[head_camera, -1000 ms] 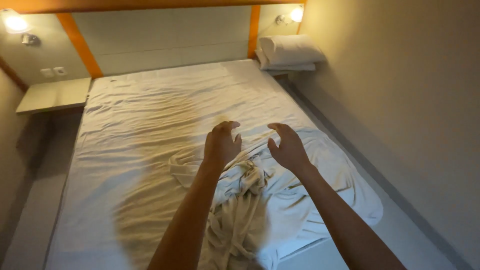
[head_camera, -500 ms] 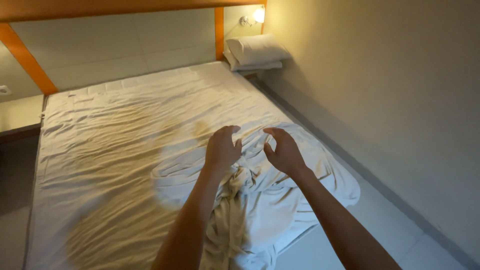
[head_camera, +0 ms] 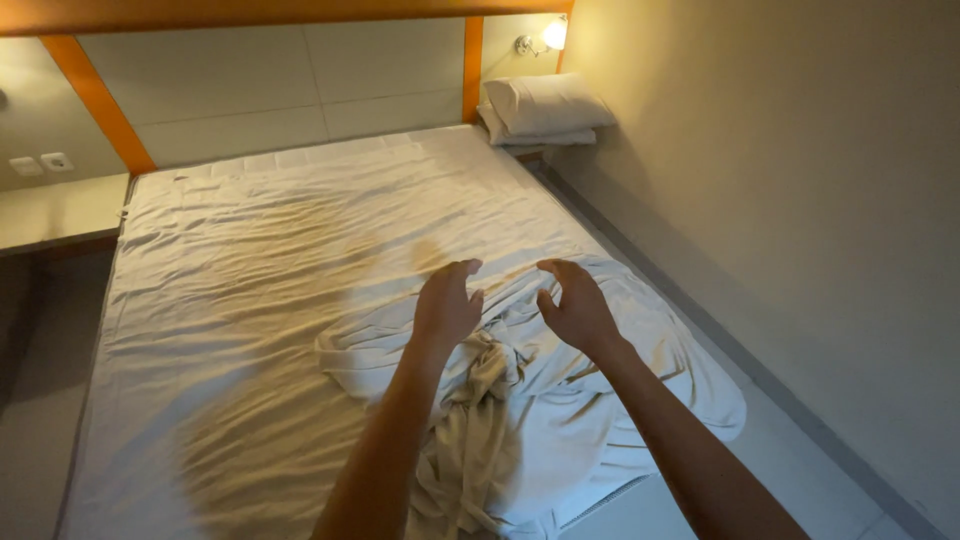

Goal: The person spreads a white bedsheet over a mattress in a bedroom. They smooth out the fabric with their hands, pull the sheet over the corners, and adjust the edges to fit the mattress.

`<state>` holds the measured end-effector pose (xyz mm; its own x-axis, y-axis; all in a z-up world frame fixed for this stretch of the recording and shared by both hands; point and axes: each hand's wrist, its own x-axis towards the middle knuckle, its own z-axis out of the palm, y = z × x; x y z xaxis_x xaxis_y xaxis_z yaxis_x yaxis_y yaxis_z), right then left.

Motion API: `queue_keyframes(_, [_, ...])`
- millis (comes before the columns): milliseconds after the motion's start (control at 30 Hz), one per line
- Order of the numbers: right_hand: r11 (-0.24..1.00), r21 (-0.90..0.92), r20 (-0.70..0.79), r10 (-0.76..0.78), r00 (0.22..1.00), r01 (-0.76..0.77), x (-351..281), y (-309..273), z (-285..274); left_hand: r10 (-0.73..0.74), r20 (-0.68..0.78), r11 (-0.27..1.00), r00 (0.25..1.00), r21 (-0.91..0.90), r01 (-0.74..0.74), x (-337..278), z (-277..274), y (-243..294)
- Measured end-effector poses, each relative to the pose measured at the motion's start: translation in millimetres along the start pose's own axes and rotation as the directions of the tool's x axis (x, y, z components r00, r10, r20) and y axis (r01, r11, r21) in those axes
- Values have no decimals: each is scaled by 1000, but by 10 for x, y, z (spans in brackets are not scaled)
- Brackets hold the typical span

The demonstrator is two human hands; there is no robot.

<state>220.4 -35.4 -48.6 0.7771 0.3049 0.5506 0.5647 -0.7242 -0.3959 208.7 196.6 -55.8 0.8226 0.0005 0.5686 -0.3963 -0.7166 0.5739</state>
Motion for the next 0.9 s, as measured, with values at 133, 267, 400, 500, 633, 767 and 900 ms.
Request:
queue_keyframes(133, [999, 11, -33, -38, 999, 39, 54, -28, 91, -2, 38, 1000, 999, 26, 1, 15, -79, -16])
queue_keyframes(267, [1000, -16, -38, -22, 999, 22, 100, -102, 222, 7, 53, 998, 999, 61, -10, 25, -154, -222])
queue_keyframes(400, [999, 3, -40, 35, 999, -34, 118, -342, 338, 44, 80, 990, 996, 127, -54, 44, -363, -452])
queue_keyframes(500, [999, -12, -73, 31, 997, -32, 128, -453, 547, 40, 79, 995, 996, 89, -47, 5, -595, -578])
queue_keyframes(633, [998, -8, -96, 59, 994, -60, 104, -642, 758, 19, 135, 991, 991, 127, -36, -5, -815, -703])
queue_keyframes(767, [997, -25, -92, 70, 993, -72, -4, -786, 800, 62, 125, 996, 990, 61, -71, -26, -779, -889])
queue_keyframes(900, [996, -15, -147, 80, 986, -83, -145, -788, 727, 122, 127, 992, 984, 28, -127, -46, -604, -986])
